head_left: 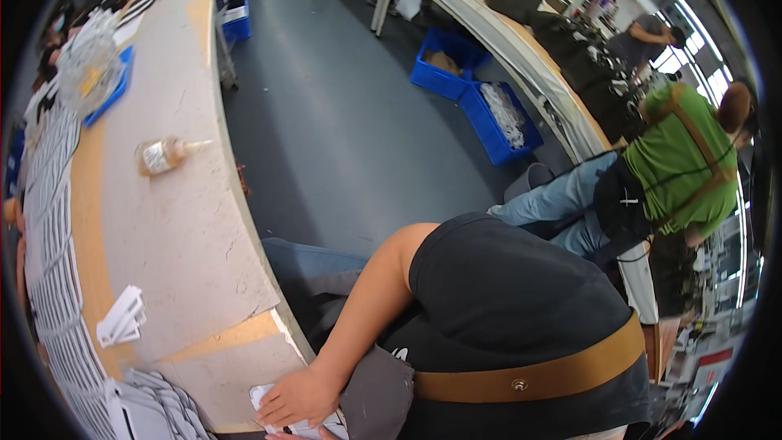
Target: The person is seen attaching components to leather or fabric bag panels, possibly zippers and internal structural supports.
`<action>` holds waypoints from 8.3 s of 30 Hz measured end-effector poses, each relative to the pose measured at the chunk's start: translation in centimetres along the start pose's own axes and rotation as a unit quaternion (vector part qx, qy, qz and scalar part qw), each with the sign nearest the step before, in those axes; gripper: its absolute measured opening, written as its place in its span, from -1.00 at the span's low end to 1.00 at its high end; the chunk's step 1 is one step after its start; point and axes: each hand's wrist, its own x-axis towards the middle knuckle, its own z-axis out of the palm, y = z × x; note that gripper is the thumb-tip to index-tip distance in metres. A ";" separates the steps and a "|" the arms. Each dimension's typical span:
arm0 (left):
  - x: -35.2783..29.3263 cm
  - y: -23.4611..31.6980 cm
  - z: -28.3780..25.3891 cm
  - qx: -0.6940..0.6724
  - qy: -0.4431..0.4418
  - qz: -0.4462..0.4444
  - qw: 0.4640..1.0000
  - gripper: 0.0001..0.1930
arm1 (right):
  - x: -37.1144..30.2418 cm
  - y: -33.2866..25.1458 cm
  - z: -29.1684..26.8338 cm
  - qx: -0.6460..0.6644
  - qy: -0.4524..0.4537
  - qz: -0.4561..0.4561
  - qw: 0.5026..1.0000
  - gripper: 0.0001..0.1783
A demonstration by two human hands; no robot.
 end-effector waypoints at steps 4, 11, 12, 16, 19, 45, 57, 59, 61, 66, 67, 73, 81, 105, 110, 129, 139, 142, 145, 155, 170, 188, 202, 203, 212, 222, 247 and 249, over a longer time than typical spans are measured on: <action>0.4 0.2 0.8 0.022 0.033 -0.012 0.999 -0.20 | 0.0 0.1 -0.8 0.099 -0.071 0.022 0.992 -0.30; 0.9 1.3 -0.1 0.134 0.011 -0.019 0.991 -0.24 | 0.0 0.0 -1.2 0.098 -0.012 0.000 0.995 -0.40; 0.7 1.4 -0.1 0.137 0.015 -0.021 0.990 -0.24 | 0.0 0.0 -1.1 0.095 -0.011 -0.004 0.995 -0.40; -0.1 0.9 0.1 0.330 -0.048 0.013 0.943 -0.27 | 0.1 0.3 -1.0 0.101 -0.057 0.009 0.993 -0.31; -1.1 -0.3 -0.1 0.213 -0.050 0.012 0.976 -0.28 | 0.2 0.7 -1.3 0.107 -0.100 0.017 0.989 -0.20; -3.5 -3.4 -4.9 -0.225 0.019 -0.213 0.951 -0.40 | 1.4 3.8 -10.0 0.169 -0.194 0.151 0.955 -0.33; 8.1 -2.4 -1.6 -0.402 -0.021 -0.191 0.895 -0.81 | 3.3 3.7 -8.5 0.199 -0.125 0.297 0.925 -0.52; 8.2 -2.9 -2.2 -0.426 -0.021 -0.194 0.884 -0.86 | 3.5 3.6 -8.7 0.248 -0.126 0.328 0.903 -0.55; 8.0 -3.2 -2.9 -0.544 -0.025 -0.251 0.800 -0.93 | 3.9 3.4 -8.9 0.290 -0.129 0.367 0.875 -0.57; 7.6 -3.6 -4.0 -0.610 -0.049 -0.297 0.733 -0.93 | 4.8 2.6 -9.7 0.541 -0.089 0.529 0.647 -0.65; 7.6 -3.6 -4.1 -0.626 -0.048 -0.295 0.720 -0.93 | 5.0 2.4 -9.9 0.542 -0.092 0.528 0.647 -0.65; 7.4 -3.4 -3.9 -0.650 -0.040 -0.290 0.701 -0.91 | 5.3 1.6 -10.7 0.537 -0.081 0.533 0.649 -0.64; 7.2 -3.3 -3.8 -0.653 -0.036 -0.287 0.700 -0.89 | 5.4 1.1 -10.9 0.532 -0.071 0.540 0.649 -0.65; 1.9 -7.1 -4.0 -0.597 -0.107 -0.388 0.694 -0.79 | 4.6 2.4 -9.7 0.453 -0.042 0.559 0.693 -0.64; -1.6 -7.2 -4.7 -0.624 -0.100 -0.441 0.637 -0.80 | 4.2 3.4 -8.7 0.449 -0.019 0.569 0.689 -0.64; -1.8 -4.8 -6.9 -0.712 0.050 -0.452 0.535 -0.88 | 3.9 3.6 -8.5 0.408 -0.030 0.568 0.715 -0.63; -2.7 -4.9 -6.4 -0.727 0.068 -0.448 0.516 -0.86 | 4.4 3.2 -8.7 0.436 -0.007 0.579 0.690 -0.62; -3.1 -5.4 -5.8 -0.710 0.062 -0.466 0.524 -0.85 | 4.5 2.8 -9.4 0.466 -0.014 0.567 0.679 -0.63; -3.3 -5.8 -5.1 -0.701 0.060 -0.481 0.524 -0.84 | 4.9 2.5 -10.3 0.479 -0.019 0.566 0.671 -0.62; -3.7 -6.3 -3.2 -0.689 0.051 -0.497 0.525 -0.85 | 6.0 1.4 -11.0 0.500 -0.020 0.540 0.677 -0.62; -3.9 -6.3 -3.0 -0.703 0.059 -0.500 0.502 -0.85 | 6.3 1.5 -10.9 0.491 -0.026 0.533 0.689 -0.62; 0.6 -0.9 -1.3 -0.190 -0.079 -0.165 0.965 -0.26 | 5.6 3.3 -6.3 0.076 -0.292 0.069 0.951 -0.34; 2.3 -4.3 -1.5 -0.312 0.074 -0.265 0.909 -0.70 | 5.6 4.9 -8.4 0.214 -0.141 0.176 0.950 -0.59; 2.6 -5.2 -2.2 -0.355 0.051 -0.216 0.908 -0.79 | 5.4 5.3 -8.9 0.211 -0.097 0.204 0.951 -0.63; 10.1 -16.6 -12.1 -0.156 0.354 -0.215 0.897 -0.87 | 3.8 6.1 -9.7 0.314 -0.012 0.406 0.858 -0.84; -9.0 1.8 -11.5 -0.616 -0.245 -0.391 0.639 -0.72 | 5.5 3.5 -8.2 0.401 -0.071 0.297 0.864 -0.80; -19.7 15.5 -2.8 -0.396 -0.147 -0.598 0.682 -0.69 | -2.5 0.4 -9.5 0.395 -0.523 0.101 0.748 -0.73; -20.7 16.3 -0.8 -0.372 -0.149 -0.618 0.676 -0.69 | -2.6 0.4 -9.0 0.392 -0.538 0.118 0.737 -0.73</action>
